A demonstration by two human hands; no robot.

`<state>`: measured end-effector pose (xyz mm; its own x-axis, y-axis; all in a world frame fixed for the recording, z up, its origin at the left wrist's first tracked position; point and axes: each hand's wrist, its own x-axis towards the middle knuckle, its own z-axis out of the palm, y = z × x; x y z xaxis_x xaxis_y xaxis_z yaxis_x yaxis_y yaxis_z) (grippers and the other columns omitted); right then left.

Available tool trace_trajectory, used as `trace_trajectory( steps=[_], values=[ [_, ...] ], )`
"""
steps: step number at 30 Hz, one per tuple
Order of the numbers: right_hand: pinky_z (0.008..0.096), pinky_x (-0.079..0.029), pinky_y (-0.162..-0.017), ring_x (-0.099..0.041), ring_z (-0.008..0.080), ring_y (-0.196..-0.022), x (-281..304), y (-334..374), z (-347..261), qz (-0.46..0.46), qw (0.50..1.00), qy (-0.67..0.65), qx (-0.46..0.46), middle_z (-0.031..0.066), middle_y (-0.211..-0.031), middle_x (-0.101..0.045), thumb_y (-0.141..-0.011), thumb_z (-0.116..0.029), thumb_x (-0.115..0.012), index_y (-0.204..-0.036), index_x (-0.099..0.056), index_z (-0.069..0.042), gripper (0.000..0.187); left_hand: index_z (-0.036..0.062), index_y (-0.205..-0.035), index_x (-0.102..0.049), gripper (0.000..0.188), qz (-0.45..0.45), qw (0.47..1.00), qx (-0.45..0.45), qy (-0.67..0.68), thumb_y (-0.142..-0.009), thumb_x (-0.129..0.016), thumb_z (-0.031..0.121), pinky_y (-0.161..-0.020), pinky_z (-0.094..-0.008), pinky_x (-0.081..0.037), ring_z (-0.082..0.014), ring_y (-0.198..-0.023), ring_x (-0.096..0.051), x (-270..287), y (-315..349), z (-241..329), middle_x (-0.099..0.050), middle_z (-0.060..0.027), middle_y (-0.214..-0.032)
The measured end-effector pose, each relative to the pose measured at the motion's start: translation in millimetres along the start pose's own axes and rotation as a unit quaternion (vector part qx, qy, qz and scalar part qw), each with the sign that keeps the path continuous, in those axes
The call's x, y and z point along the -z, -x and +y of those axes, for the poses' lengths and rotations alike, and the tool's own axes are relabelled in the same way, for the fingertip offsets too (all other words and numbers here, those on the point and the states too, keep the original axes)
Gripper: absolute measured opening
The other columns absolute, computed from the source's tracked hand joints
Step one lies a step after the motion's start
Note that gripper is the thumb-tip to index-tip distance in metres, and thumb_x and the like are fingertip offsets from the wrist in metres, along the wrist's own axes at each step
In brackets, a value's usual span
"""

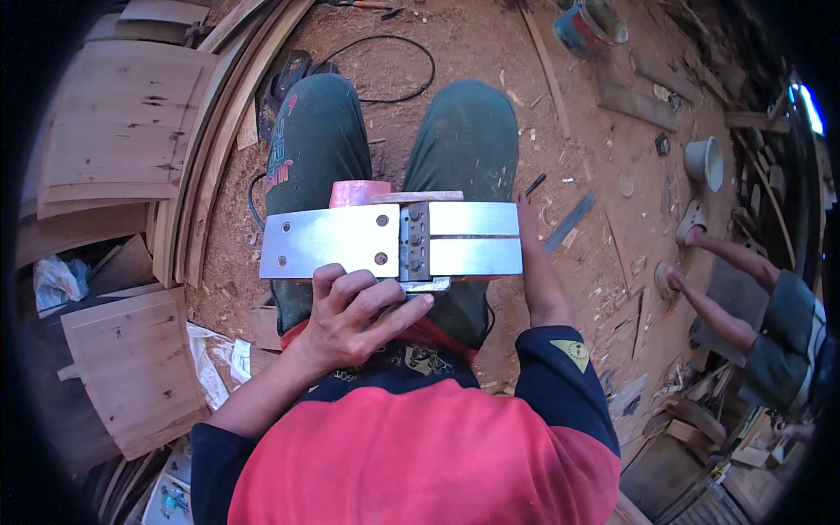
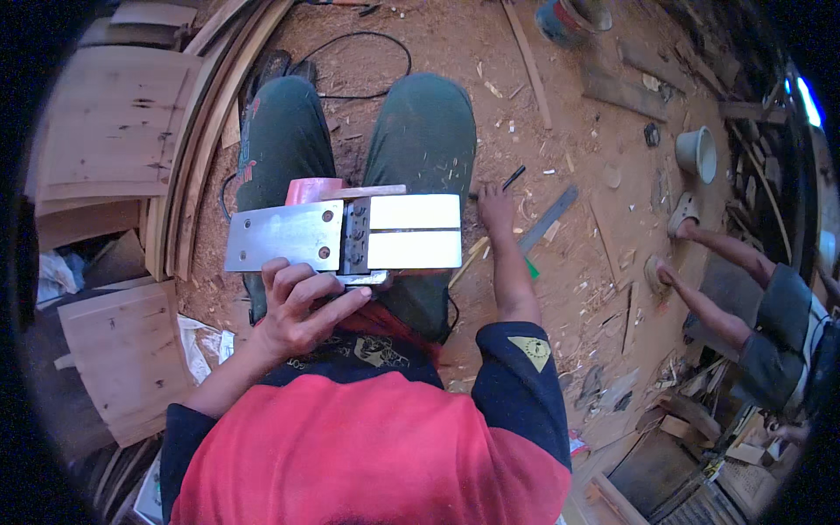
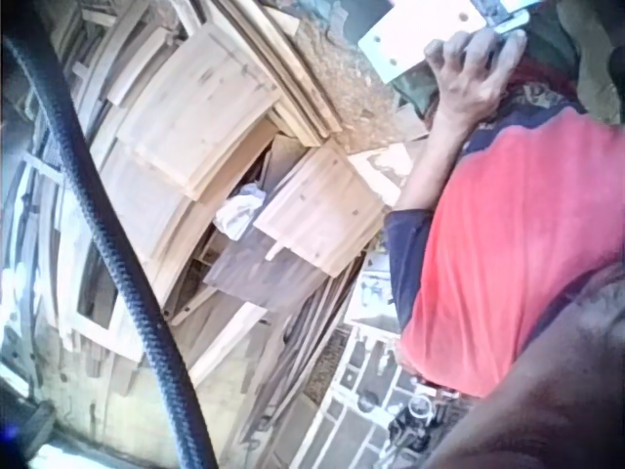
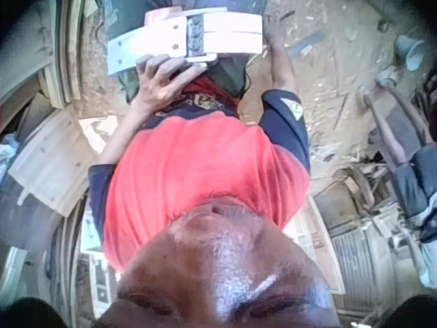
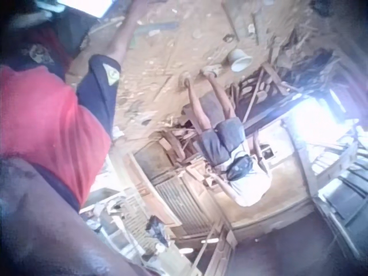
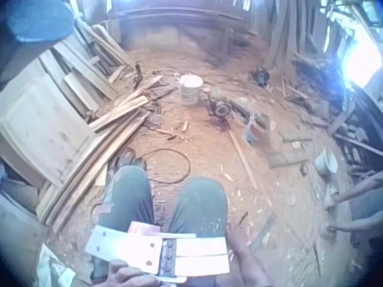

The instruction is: The person adjusts an electric planer while sitting on the ground. They use a metal ruler to measure the blade and a metal pipe as a lever to tighten the assembly.

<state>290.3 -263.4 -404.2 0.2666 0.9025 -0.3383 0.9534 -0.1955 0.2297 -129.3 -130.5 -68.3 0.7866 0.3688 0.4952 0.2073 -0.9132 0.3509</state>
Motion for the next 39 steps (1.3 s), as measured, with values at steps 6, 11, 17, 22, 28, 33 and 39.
trace_trajectory(
  steps=[6, 11, 17, 22, 28, 33, 39],
  values=[
    [0.0509, -0.047, -0.101, -0.066, 0.0303, -0.111, -5, -3, 40, 0.110, 0.994, 0.015, 0.004, 0.0107, -0.112, -0.071, -0.099, -0.024, -0.055, -0.112, -0.067, -0.010, 0.022, 0.0286, -0.121, -0.078, 0.041, -0.007, 1.000, -0.011, -0.008, -0.081, -0.071, 0.027, -0.098, -0.0402, -0.037, -0.0148, -0.103, -0.052, 1, -7, -1, -0.057, 0.0072, -0.110],
    [0.0590, -0.056, -0.077, -0.072, 0.0454, -0.084, 65, 5, 112, 0.129, 0.967, -0.049, -0.215, 0.0183, -0.092, -0.075, -0.106, -0.038, -0.051, -0.114, -0.057, -0.009, 0.031, 0.0295, -0.122, -0.077, 0.042, 0.004, 1.000, 0.009, 0.003, -0.081, -0.070, 0.027, -0.098, -0.0398, -0.037, -0.0159, -0.105, -0.052, -1, -6, -1, -0.057, 0.0067, -0.114],
    [0.0543, -0.053, -0.072, -0.071, 0.0455, -0.081, 243, 31, 124, 0.335, 0.844, -0.209, -0.363, 0.0255, -0.085, -0.072, -0.108, -0.046, -0.052, -0.112, -0.061, -0.002, 0.045, 0.0302, -0.123, -0.077, 0.041, 0.010, 1.000, 0.019, 0.015, -0.082, -0.077, 0.029, -0.097, -0.0402, -0.037, -0.0163, -0.106, -0.053, 0, -4, -2, -0.058, 0.0066, -0.114],
    [0.0411, -0.048, -0.068, -0.061, 0.0253, -0.072, 368, 48, 79, 0.467, 0.792, -0.331, -0.211, 0.0128, -0.078, -0.064, -0.110, -0.039, -0.056, -0.106, -0.066, 0.002, 0.042, 0.0233, -0.118, -0.077, 0.049, 0.063, 0.997, 0.019, 0.034, -0.073, -0.093, 0.033, -0.091, -0.0439, -0.041, -0.0213, -0.099, -0.056, -1, 3, -10, -0.063, 0.0041, -0.109],
    [0.0301, -0.046, -0.067, -0.057, 0.0117, -0.074, 412, 26, 30, 0.502, 0.723, -0.466, -0.090, 0.0015, -0.079, -0.060, -0.112, -0.033, -0.054, -0.107, -0.069, -0.001, 0.036, 0.0173, -0.115, -0.078, 0.044, 0.052, 0.996, 0.066, 0.025, -0.078, -0.089, 0.037, -0.096, -0.0455, -0.041, -0.0244, -0.107, -0.060, 18, -1, -27, -0.066, -0.0018, -0.114],
    [0.0250, -0.045, -0.067, -0.056, 0.0079, -0.075, 425, 9, -2, 0.473, 0.692, -0.544, -0.026, -0.0005, -0.080, -0.060, -0.112, -0.031, -0.055, -0.107, -0.068, -0.003, 0.032, 0.0131, -0.127, -0.073, 0.062, -0.042, 0.988, 0.149, -0.008, -0.083, -0.081, 0.056, -0.107, -0.0488, -0.038, -0.0297, -0.123, -0.059, 38, -15, -40, -0.066, -0.0076, -0.127],
    [0.0227, -0.042, -0.064, -0.051, 0.0056, -0.072, 415, -5, -11, 0.354, 0.572, -0.740, -0.009, -0.0030, -0.080, -0.056, -0.113, -0.031, -0.055, -0.109, -0.065, -0.003, 0.030, 0.0110, -0.132, -0.070, 0.073, -0.074, 0.985, 0.154, 0.014, -0.083, -0.077, 0.065, -0.108, -0.0507, -0.039, -0.0329, -0.127, -0.058, 35, -18, -42, -0.065, -0.0106, -0.131]
  ],
)
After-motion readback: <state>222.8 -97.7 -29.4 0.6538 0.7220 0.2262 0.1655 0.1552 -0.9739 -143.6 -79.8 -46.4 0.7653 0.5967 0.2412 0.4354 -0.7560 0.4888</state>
